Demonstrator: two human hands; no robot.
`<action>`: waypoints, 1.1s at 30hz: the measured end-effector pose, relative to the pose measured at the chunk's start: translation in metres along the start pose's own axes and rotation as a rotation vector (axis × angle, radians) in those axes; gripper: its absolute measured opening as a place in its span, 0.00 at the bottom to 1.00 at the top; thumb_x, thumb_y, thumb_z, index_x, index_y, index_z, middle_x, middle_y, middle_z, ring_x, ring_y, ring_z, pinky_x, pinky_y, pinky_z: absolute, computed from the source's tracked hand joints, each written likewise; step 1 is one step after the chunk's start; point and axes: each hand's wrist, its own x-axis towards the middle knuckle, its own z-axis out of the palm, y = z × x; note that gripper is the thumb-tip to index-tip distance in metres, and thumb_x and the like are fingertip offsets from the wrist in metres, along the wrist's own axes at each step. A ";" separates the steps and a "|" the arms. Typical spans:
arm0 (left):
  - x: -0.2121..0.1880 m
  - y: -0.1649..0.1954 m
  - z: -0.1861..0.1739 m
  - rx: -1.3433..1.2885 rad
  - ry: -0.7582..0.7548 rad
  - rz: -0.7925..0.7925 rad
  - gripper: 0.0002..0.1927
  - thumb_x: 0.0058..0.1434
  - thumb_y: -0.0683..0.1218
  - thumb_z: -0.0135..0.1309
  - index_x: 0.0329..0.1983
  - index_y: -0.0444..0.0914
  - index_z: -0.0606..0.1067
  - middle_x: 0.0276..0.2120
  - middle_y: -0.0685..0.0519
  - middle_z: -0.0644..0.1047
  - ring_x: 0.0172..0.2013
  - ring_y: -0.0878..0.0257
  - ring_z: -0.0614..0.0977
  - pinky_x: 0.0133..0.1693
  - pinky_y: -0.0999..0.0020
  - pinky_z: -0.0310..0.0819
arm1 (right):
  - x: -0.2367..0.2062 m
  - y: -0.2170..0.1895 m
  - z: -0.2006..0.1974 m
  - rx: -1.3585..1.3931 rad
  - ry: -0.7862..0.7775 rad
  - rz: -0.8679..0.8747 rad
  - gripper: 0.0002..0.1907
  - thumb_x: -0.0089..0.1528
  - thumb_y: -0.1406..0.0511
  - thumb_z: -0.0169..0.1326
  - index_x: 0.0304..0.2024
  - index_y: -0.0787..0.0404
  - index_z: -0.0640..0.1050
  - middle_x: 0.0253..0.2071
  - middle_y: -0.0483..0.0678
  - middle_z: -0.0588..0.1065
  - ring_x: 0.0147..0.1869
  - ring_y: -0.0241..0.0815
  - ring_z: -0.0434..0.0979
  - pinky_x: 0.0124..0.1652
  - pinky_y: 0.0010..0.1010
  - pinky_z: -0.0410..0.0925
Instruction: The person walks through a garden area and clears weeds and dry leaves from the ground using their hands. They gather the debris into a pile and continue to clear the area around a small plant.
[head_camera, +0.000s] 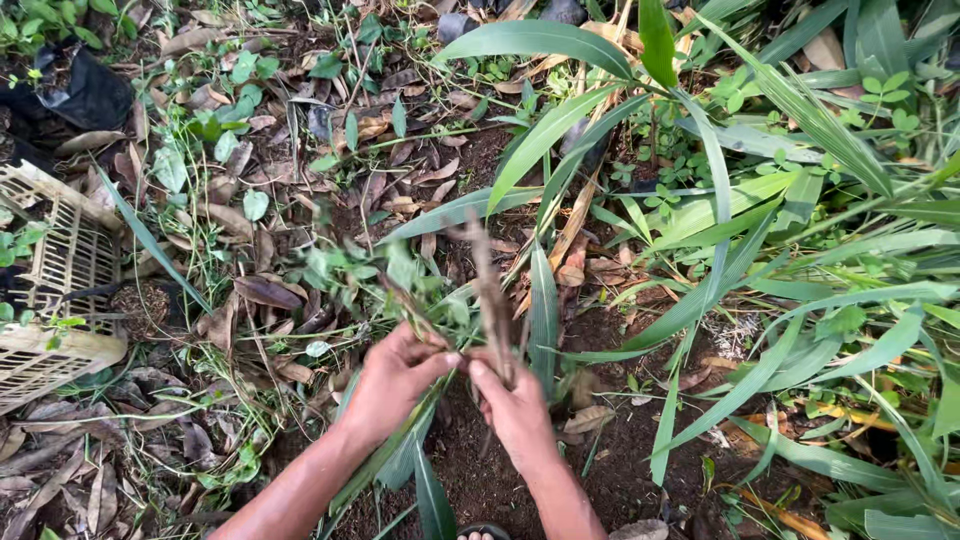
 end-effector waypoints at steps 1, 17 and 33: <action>0.000 -0.003 0.002 -0.042 -0.011 -0.011 0.09 0.60 0.39 0.60 0.43 0.35 0.74 0.37 0.49 0.83 0.39 0.62 0.83 0.45 0.65 0.78 | -0.001 -0.003 0.004 0.018 -0.036 -0.032 0.14 0.64 0.61 0.56 0.51 0.58 0.82 0.27 0.40 0.73 0.24 0.28 0.66 0.24 0.21 0.62; 0.055 0.012 -0.275 1.423 0.056 -0.345 0.38 0.54 0.54 0.68 0.63 0.38 0.66 0.44 0.43 0.81 0.42 0.54 0.81 0.46 0.59 0.76 | 0.078 0.014 -0.055 -0.117 0.098 -0.313 0.18 0.65 0.61 0.55 0.55 0.61 0.77 0.36 0.46 0.80 0.36 0.36 0.74 0.36 0.32 0.69; 0.347 0.028 -0.190 1.073 0.640 0.299 0.16 0.67 0.41 0.50 0.58 0.38 0.73 0.50 0.38 0.79 0.52 0.39 0.77 0.52 0.45 0.71 | 0.205 0.051 -0.003 -0.985 0.441 -0.767 0.21 0.62 0.66 0.56 0.56 0.64 0.72 0.44 0.58 0.73 0.50 0.62 0.71 0.49 0.52 0.63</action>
